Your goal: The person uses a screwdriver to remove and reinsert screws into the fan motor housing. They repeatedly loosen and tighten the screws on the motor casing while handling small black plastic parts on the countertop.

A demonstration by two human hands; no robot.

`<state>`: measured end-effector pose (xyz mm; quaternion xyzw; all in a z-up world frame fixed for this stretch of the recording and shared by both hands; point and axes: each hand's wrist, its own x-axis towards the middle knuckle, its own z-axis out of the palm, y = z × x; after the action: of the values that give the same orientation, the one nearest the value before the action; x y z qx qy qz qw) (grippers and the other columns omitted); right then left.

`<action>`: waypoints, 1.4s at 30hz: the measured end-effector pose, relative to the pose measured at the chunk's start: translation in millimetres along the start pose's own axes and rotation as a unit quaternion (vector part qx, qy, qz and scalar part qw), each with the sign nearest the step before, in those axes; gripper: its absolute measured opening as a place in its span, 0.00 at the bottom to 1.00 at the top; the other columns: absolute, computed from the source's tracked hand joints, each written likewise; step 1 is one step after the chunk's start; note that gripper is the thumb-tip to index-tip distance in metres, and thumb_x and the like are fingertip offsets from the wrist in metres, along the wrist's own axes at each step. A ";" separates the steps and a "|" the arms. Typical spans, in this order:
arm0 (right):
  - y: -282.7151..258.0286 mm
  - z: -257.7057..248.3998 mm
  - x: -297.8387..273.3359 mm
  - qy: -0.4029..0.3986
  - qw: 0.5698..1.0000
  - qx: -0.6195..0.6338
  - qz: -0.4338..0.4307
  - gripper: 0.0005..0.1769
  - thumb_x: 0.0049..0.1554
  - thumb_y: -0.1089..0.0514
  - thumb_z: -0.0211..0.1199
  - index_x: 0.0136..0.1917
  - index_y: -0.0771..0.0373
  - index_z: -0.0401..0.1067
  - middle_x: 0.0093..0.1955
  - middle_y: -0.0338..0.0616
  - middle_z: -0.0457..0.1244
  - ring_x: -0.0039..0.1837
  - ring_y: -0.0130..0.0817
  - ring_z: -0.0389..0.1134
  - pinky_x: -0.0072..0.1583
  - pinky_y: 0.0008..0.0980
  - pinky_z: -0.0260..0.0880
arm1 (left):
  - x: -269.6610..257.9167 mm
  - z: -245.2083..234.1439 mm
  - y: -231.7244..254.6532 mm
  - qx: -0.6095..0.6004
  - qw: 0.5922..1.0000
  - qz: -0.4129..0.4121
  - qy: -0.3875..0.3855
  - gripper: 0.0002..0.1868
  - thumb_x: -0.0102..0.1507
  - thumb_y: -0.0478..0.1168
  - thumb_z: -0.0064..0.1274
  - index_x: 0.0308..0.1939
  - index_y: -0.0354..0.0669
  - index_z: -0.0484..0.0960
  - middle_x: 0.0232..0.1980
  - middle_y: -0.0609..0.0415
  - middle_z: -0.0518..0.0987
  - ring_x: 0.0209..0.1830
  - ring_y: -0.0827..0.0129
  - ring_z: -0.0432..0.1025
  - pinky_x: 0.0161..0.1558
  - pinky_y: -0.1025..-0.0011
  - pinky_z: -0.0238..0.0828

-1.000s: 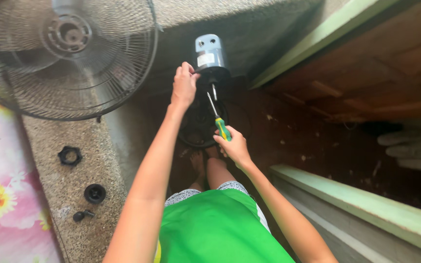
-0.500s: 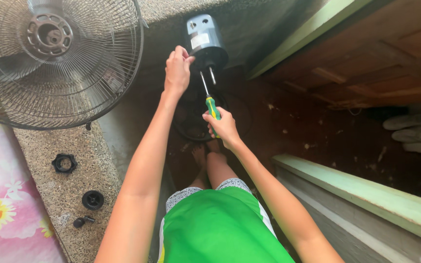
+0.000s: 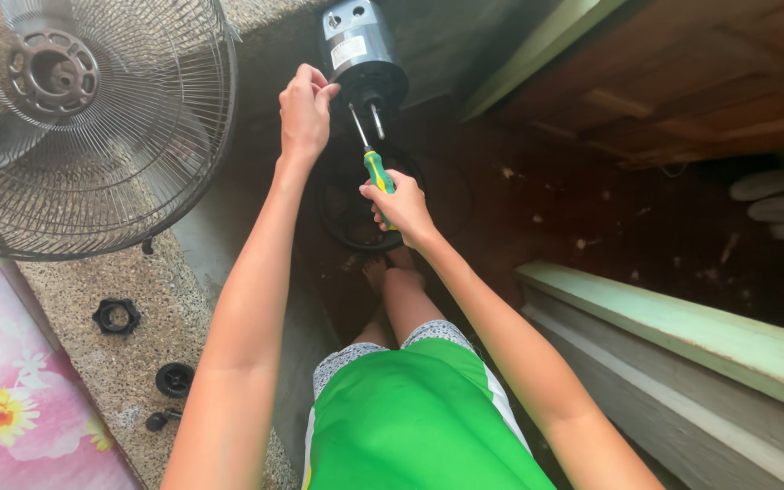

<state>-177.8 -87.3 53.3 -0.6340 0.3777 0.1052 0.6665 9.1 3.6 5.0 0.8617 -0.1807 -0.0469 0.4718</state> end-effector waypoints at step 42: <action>63.6 28.8 18.7 -0.108 0.854 0.504 0.068 0.14 0.64 0.52 0.60 0.57 0.64 0.66 0.47 0.43 0.61 0.42 0.30 0.63 0.41 0.27 0.65 | -68.6 -12.9 14.7 -0.533 0.672 -0.382 -0.346 0.31 0.63 0.59 0.40 0.40 0.31 0.82 0.42 0.42 0.85 0.38 0.60 0.80 0.44 0.64 0.77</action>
<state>-193.5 -55.9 -9.9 -0.1688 0.3467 0.0133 0.9226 -55.4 31.2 18.1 0.3802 0.0691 -0.6060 0.6953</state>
